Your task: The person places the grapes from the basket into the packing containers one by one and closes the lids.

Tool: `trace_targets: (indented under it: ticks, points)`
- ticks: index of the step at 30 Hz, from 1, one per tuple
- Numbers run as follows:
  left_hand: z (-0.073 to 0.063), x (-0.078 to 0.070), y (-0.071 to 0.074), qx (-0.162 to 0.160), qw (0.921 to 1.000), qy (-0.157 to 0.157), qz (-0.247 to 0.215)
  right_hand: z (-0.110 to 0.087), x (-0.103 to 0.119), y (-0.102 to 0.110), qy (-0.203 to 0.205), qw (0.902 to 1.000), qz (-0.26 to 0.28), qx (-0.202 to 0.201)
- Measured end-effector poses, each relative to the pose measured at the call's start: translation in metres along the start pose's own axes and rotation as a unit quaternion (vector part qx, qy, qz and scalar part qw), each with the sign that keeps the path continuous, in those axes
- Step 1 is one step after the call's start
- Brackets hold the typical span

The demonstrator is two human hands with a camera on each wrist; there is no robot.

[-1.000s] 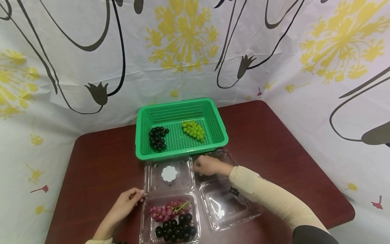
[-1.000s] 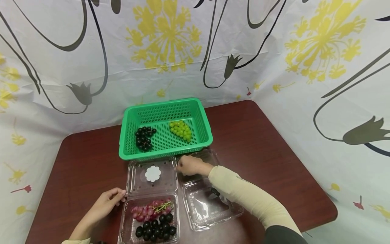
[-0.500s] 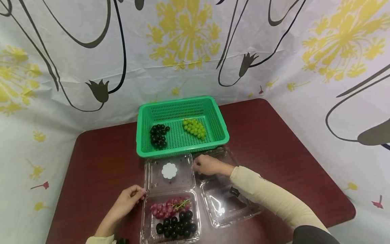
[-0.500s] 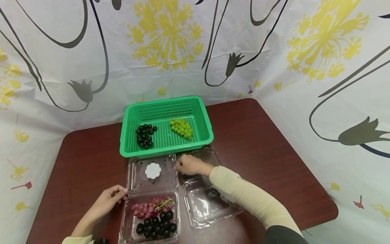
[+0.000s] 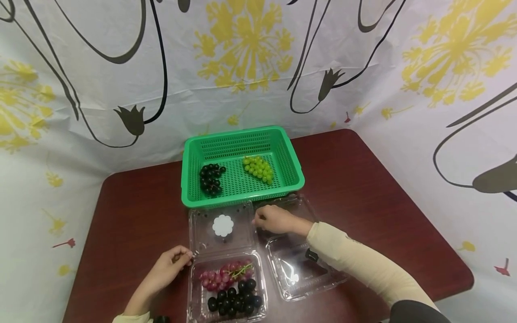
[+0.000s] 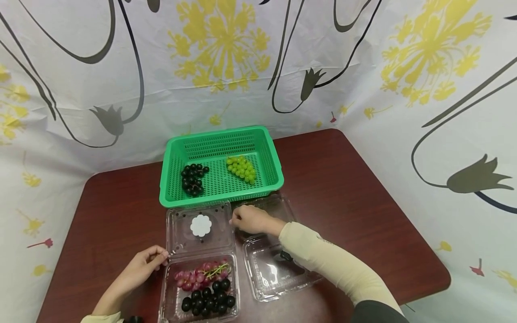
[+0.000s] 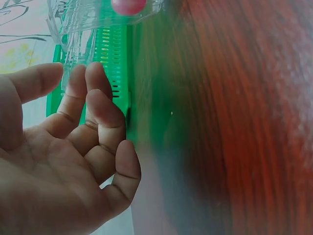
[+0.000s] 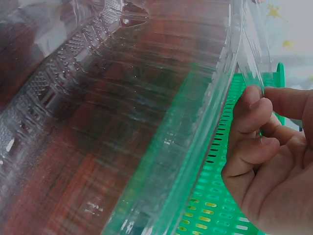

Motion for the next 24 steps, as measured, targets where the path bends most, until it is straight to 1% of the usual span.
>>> trace_targets:
  ticks: [2, 7, 9, 16, 20, 24]
  points:
    - [0.001, -0.0021, 0.0006, -0.005, 1.0, -0.006, -0.001, -0.001, 0.0005, 0.0006, 0.004, 0.9999, -0.008, -0.006]
    - [0.0029, -0.0086, 0.0067, -0.036, 0.9991, -0.022, -0.002, -0.0037, 0.0008, 0.0009, 0.009, 0.9997, -0.015, -0.016]
    - [0.0032, -0.01, 0.0082, -0.043, 0.9988, -0.025, 0.001, -0.0043, 0.0004, 0.0004, 0.01, 0.9997, -0.014, -0.02]
    - [0.0037, -0.0082, 0.0093, -0.043, 0.9988, -0.023, 0.004, -0.0045, 0.0005, -0.0014, 0.015, 0.9997, -0.005, -0.018]
    - [0.0033, -0.0085, 0.009, -0.037, 0.999, -0.021, 0.008, -0.0046, 0.0014, -0.0012, 0.016, 0.9996, -0.008, -0.019]
    - [0.0028, -0.0081, 0.0086, -0.03, 0.9994, -0.011, 0.008, -0.0049, 0.0018, -0.0028, 0.013, 0.9997, -0.015, -0.014]
Point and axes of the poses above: each hand's wrist, its own z-axis towards the middle knuckle, its own y-axis out of the back of the hand, x = y × z, the point moved 9 cm from there along z, towards the middle knuckle, and after that the axes turned 5 degrees about z, right-handed, at the moved point
